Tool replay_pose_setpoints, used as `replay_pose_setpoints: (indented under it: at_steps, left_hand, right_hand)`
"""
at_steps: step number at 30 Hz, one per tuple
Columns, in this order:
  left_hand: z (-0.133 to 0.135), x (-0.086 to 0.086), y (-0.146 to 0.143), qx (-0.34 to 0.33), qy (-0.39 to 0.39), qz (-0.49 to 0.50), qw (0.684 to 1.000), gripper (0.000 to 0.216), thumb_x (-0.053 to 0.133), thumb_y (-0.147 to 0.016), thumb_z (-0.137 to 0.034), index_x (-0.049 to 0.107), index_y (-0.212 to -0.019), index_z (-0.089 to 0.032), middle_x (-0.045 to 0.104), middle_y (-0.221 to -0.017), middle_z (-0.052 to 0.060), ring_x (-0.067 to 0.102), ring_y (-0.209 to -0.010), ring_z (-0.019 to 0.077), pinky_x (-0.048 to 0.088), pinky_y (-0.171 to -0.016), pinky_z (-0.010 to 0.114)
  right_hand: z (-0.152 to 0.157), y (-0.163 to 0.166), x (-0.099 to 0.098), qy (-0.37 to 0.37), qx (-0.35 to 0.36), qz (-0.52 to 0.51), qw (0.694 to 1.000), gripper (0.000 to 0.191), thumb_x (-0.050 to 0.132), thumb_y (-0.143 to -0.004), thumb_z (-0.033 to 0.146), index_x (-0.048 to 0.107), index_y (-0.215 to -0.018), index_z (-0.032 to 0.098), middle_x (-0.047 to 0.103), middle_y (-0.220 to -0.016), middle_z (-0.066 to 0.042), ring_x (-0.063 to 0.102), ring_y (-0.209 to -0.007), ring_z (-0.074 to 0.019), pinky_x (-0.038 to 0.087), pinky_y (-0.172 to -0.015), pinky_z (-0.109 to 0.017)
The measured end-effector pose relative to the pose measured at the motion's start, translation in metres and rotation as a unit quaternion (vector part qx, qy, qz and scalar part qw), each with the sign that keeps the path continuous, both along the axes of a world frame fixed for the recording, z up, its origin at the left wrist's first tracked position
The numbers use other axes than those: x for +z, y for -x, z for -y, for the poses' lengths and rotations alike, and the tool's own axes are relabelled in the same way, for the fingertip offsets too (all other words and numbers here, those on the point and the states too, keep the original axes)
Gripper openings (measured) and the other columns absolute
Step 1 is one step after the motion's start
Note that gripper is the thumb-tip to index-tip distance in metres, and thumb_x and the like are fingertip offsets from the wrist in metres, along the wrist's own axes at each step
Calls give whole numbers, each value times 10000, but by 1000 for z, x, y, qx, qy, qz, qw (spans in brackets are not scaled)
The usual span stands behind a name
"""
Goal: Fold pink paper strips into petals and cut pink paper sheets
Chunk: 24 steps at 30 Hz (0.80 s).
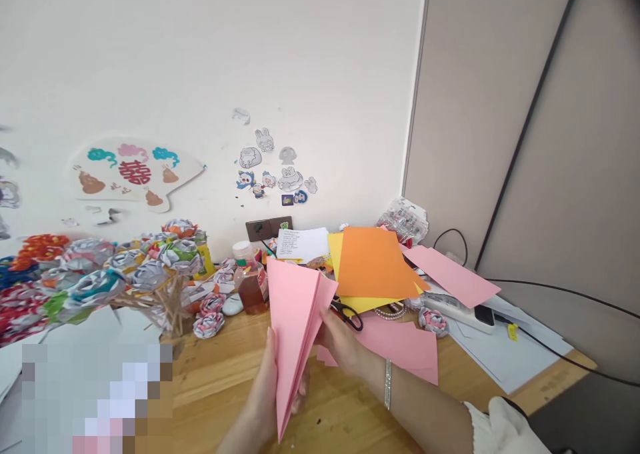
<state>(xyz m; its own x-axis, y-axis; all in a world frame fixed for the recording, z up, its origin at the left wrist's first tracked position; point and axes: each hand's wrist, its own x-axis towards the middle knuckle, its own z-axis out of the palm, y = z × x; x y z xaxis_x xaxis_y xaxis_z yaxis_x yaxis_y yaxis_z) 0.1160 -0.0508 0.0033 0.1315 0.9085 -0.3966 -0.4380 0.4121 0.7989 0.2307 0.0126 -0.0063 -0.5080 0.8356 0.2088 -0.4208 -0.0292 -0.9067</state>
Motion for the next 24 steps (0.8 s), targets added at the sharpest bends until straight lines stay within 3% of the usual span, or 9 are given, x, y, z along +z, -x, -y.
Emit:
replay_pose_setpoints:
  at_steps: [3, 6, 8, 10, 12, 15, 19, 24]
  left_hand:
    - [-2, -2, 0, 14, -6, -23, 1000, 688, 292, -661, -710, 568, -459, -112, 542, -325, 47, 444, -226, 90, 315, -257, 183]
    - [-7, -8, 0, 48, -93, -65, 992, 632, 372, -672, -661, 614, -760, -84, 621, -437, 66, 544, -334, 151, 420, -357, 239]
    - [-11, -14, 0, 97, -160, -100, 977, 653, 489, -634, -618, 513, -1031, -100, 657, -537, 56, 603, -444, 194, 470, -439, 282]
    - [-15, -17, 2, 143, -212, -137, 957, 785, 635, -563, -520, 350, -1197, -154, 684, -768, 78, 645, -620, 224, 503, -554, 314]
    - [-16, -18, 3, 155, -239, -169, 943, 827, 694, -541, -422, 303, -1231, -188, 627, -1013, 115, 636, -786, 237, 501, -670, 331]
    - [-13, -16, 5, 175, -229, -237, 928, 572, 648, -603, -390, 482, -1102, -164, 615, -1050, 107, 592, -921, 258, 461, -792, 345]
    - [-10, -6, 14, 277, -134, -244, 919, 352, 555, -672, -399, 591, -908, -139, 660, -966, 107, 585, -928, 278, 473, -768, 355]
    - [-14, 4, 36, 305, -106, -257, 911, 364, 606, -639, -368, 592, -900, -114, 634, -1036, 154, 595, -913, 285, 497, -707, 357]
  right_hand:
    - [-4, 2, -3, -12, -102, 69, 992, 240, 524, -711, 321, 572, -853, 134, 585, -764, -36, 512, -697, -166, 401, -621, -267]
    - [-8, 1, -3, -69, -215, 161, 961, 158, 467, -719, 278, 538, -724, 137, 512, -610, 10, 432, -561, -121, 337, -513, -226]
    - [-8, -1, 0, -128, -280, 214, 927, 171, 433, -739, 279, 491, -642, 151, 437, -538, 35, 372, -512, -100, 289, -482, -215]
    - [-5, -3, 4, -184, -315, 252, 896, 219, 415, -753, 273, 424, -565, 162, 360, -485, 50, 320, -475, -85, 243, -458, -212]
    - [0, -4, 7, -227, -302, 266, 887, 251, 396, -766, 259, 379, -533, 169, 315, -463, 55, 293, -453, -77, 215, -442, -212]
    - [2, -3, 8, -255, -257, 262, 895, 284, 384, -781, 266, 362, -515, 169, 284, -458, 56, 285, -442, -73, 208, -437, -214]
    - [-5, -2, 3, -175, -244, 215, 929, 241, 444, -757, 314, 477, -578, 155, 358, -463, 46, 352, -462, -90, 262, -442, -212]
    - [-11, -3, 4, -54, -118, 71, 989, 205, 560, -683, 306, 598, -793, 137, 596, -667, -32, 534, -694, -174, 417, -604, -267]
